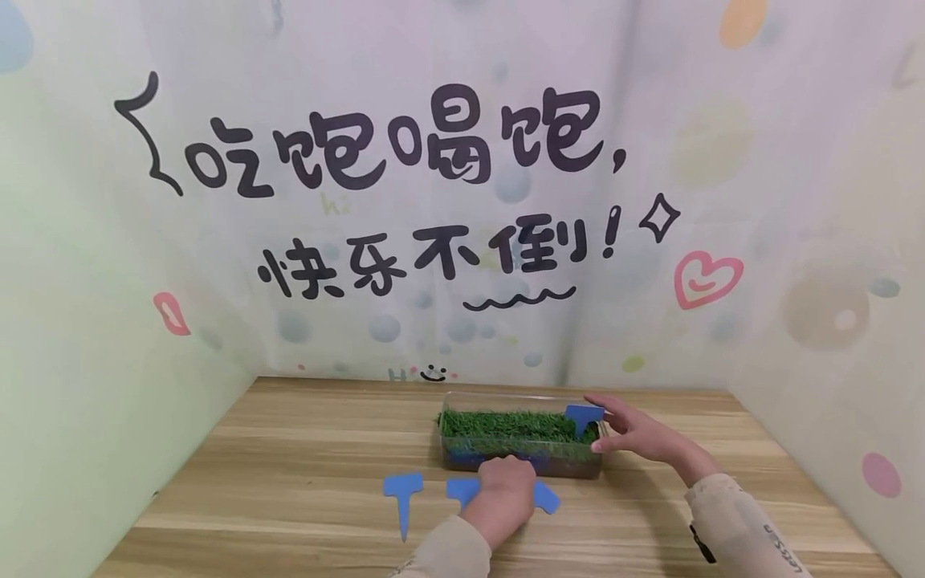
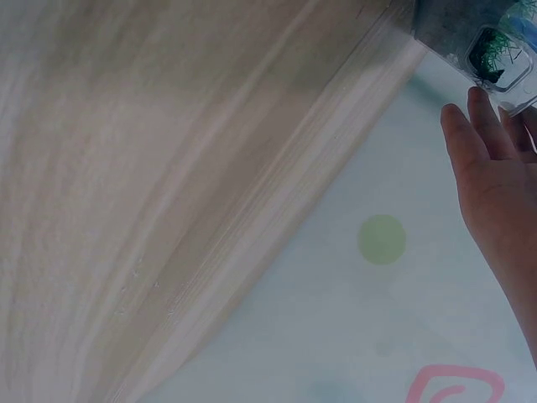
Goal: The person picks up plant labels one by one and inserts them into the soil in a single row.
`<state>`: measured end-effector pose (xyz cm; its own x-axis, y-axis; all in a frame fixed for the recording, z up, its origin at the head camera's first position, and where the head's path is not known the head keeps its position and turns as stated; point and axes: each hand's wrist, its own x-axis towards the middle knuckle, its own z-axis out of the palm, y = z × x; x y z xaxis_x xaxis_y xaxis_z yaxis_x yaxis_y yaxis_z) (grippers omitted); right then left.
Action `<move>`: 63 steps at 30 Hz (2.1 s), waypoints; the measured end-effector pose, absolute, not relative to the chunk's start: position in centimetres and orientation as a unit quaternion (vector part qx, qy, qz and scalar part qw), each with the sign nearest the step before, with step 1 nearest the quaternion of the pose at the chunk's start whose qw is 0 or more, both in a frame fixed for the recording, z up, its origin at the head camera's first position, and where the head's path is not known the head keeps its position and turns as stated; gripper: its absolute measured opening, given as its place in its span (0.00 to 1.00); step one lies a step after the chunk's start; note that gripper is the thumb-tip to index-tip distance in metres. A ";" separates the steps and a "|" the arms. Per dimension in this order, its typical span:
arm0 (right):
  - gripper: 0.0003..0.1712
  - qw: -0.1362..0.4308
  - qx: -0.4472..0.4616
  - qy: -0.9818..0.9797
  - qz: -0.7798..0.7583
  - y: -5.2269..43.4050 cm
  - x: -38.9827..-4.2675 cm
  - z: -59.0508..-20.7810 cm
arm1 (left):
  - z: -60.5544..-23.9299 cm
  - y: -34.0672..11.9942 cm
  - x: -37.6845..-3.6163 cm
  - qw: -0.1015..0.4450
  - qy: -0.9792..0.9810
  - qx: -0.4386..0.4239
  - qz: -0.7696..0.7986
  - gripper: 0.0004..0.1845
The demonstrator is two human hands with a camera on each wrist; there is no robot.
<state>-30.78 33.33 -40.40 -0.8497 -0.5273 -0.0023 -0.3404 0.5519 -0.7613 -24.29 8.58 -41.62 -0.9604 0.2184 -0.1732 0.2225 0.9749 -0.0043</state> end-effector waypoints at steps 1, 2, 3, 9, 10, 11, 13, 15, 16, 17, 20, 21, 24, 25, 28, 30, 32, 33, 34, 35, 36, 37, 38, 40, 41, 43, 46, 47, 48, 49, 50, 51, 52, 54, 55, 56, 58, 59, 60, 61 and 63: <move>0.51 0.116 -0.250 0.873 -0.402 33.3 -30.8 -40.4 | -41.6 8.5 -24.3 0.087 0.990 0.112 -0.006 0.08; 0.51 0.115 -0.252 0.873 -0.401 33.3 -30.8 -40.4 | -41.7 8.4 -24.4 0.089 0.990 0.113 -0.001 0.09; 0.51 0.115 -0.252 0.873 -0.401 33.4 -30.8 -40.4 | -41.7 8.2 -24.5 0.091 0.989 0.113 0.005 0.09; 0.51 0.115 -0.252 0.873 -0.400 33.4 -30.9 -40.5 | -42.0 7.2 -25.0 0.119 0.983 0.118 0.069 0.11; 0.51 0.115 -0.252 0.873 -0.401 33.4 -30.9 -40.5 | -42.0 7.0 -25.1 0.126 0.981 0.119 0.085 0.12; 0.51 0.115 -0.252 0.873 -0.400 33.4 -30.9 -40.5 | -42.0 6.8 -25.1 0.134 0.978 0.121 0.104 0.13; 0.51 0.115 -0.253 0.875 -0.397 33.4 -31.0 -40.5 | -42.0 6.3 -25.1 0.148 0.969 0.126 0.153 0.17; 0.50 0.117 -0.251 0.875 -0.398 33.3 -31.2 -40.5 | -42.0 5.9 -25.2 0.161 0.956 0.137 0.201 0.20; 0.50 0.118 -0.250 0.875 -0.397 33.3 -31.2 -40.5 | -42.0 5.7 -25.2 0.165 0.950 0.143 0.224 0.20; 0.50 0.119 -0.250 0.875 -0.396 33.3 -31.3 -40.5 | -42.1 5.5 -25.2 0.169 0.942 0.151 0.247 0.20; 0.50 0.118 -0.250 0.876 -0.394 33.3 -31.3 -40.5 | -42.3 5.1 -25.4 0.183 0.922 0.175 0.294 0.12; 0.50 0.117 -0.251 0.877 -0.394 33.4 -31.3 -40.5 | -42.3 5.0 -25.5 0.185 0.917 0.181 0.305 0.10; 0.50 0.114 -0.253 0.877 -0.393 33.4 -31.3 -40.5 | -42.3 4.8 -25.7 0.192 0.907 0.189 0.324 0.12; 0.50 0.113 -0.255 0.877 -0.392 33.5 -31.3 -40.5 | -42.3 4.8 -25.7 0.193 0.904 0.190 0.330 0.15; 0.51 0.112 -0.255 0.876 -0.393 33.6 -31.3 -40.6 | -42.3 4.7 -25.8 0.190 0.898 0.194 0.347 0.15; 0.50 0.110 -0.258 0.876 -0.392 33.6 -31.3 -40.7 | -42.3 4.7 -25.8 0.185 0.891 0.197 0.364 0.08; 0.50 0.109 -0.258 0.876 -0.392 33.7 -31.3 -40.7 | -42.1 4.6 -25.8 0.175 0.888 0.203 0.374 0.07; 0.50 0.109 -0.259 0.876 -0.392 33.7 -31.3 -40.7 | -42.1 4.6 -25.8 0.169 0.887 0.206 0.378 0.08; 0.50 0.109 -0.259 0.876 -0.392 33.7 -31.3 -40.7 | -42.0 4.6 -25.8 0.164 0.886 0.210 0.379 0.10; 0.50 0.110 -0.259 0.876 -0.393 33.7 -31.2 -40.7 | -42.0 4.6 -25.8 0.156 0.887 0.213 0.379 0.11; 0.50 0.111 -0.258 0.875 -0.394 33.7 -31.2 -40.7 | -41.9 4.5 -25.8 0.151 0.887 0.216 0.379 0.10; 0.50 0.112 -0.258 0.875 -0.395 33.7 -31.2 -40.7 | -41.9 4.5 -25.9 0.147 0.887 0.218 0.379 0.10; 0.50 0.114 -0.257 0.875 -0.395 33.8 -31.2 -40.7 | -41.8 4.5 -25.9 0.141 0.887 0.220 0.380 0.09; 0.50 0.116 -0.254 0.875 -0.395 33.7 -31.1 -40.6 | -41.8 4.4 -25.9 0.131 0.888 0.223 0.381 0.08; 0.50 0.117 -0.252 0.875 -0.395 33.7 -31.1 -40.5 | -41.7 4.3 -25.9 0.125 0.888 0.223 0.383 0.08; 0.50 0.118 -0.249 0.877 -0.393 33.7 -31.1 -40.5 | -41.6 4.3 -26.0 0.114 0.886 0.222 0.390 0.08; 0.50 0.118 -0.245 0.878 -0.393 33.7 -31.0 -40.5 | -41.5 4.2 -26.1 0.101 0.885 0.220 0.397 0.09; 0.50 0.118 -0.244 0.879 -0.393 33.7 -31.0 -40.5 | -41.5 4.2 -26.1 0.096 0.886 0.221 0.396 0.10; 0.50 0.117 -0.244 0.879 -0.392 33.7 -31.0 -40.5 | -41.5 4.2 -26.2 0.092 0.886 0.221 0.397 0.11; 0.50 0.117 -0.244 0.879 -0.392 33.7 -31.0 -40.5 | -41.5 4.2 -26.2 0.087 0.887 0.222 0.396 0.12; 0.50 0.117 -0.244 0.879 -0.392 33.7 -31.0 -40.5 | -41.5 4.2 -26.3 0.083 0.887 0.223 0.396 0.12; 0.50 0.116 -0.244 0.880 -0.392 33.7 -31.1 -40.5 | -41.5 4.2 -26.3 0.079 0.887 0.224 0.396 0.13; 0.50 0.115 -0.244 0.880 -0.392 33.8 -31.1 -40.5 | -41.4 4.2 -26.3 0.076 0.887 0.225 0.397 0.13; 0.50 0.114 -0.245 0.880 -0.390 33.8 -31.1 -40.6 | -41.4 4.2 -26.5 0.068 0.886 0.227 0.400 0.14; 0.50 0.113 -0.246 0.880 -0.391 33.8 -31.1 -40.6 | -41.4 4.2 -26.5 0.065 0.885 0.228 0.401 0.13; 0.50 0.113 -0.246 0.880 -0.391 33.8 -31.1 -40.6 | -41.3 4.2 -26.5 0.065 0.884 0.227 0.403 0.13; 0.50 0.113 -0.248 0.879 -0.391 33.7 -31.1 -40.5 | -41.2 4.2 -26.5 0.061 0.884 0.227 0.405 0.13; 0.50 0.113 -0.249 0.879 -0.392 33.7 -31.1 -40.5 | -41.1 4.2 -26.5 0.059 0.883 0.227 0.406 0.13; 0.50 0.114 -0.249 0.878 -0.393 33.7 -31.1 -40.5 | -41.0 4.2 -26.4 0.058 0.883 0.225 0.407 0.12; 0.50 0.114 -0.249 0.877 -0.394 33.7 -31.1 -40.5 | -41.0 4.2 -26.4 0.056 0.884 0.224 0.407 0.12; 0.50 0.113 -0.250 0.878 -0.392 33.7 -31.1 -40.5 | -40.9 4.2 -26.4 0.050 0.886 0.222 0.405 0.12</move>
<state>-31.08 33.72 -40.45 -0.8495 -0.5275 -0.0034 -0.3496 0.5678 -0.7453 -26.38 4.17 -40.86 -0.8965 0.4337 0.0903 0.3520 0.5738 0.7395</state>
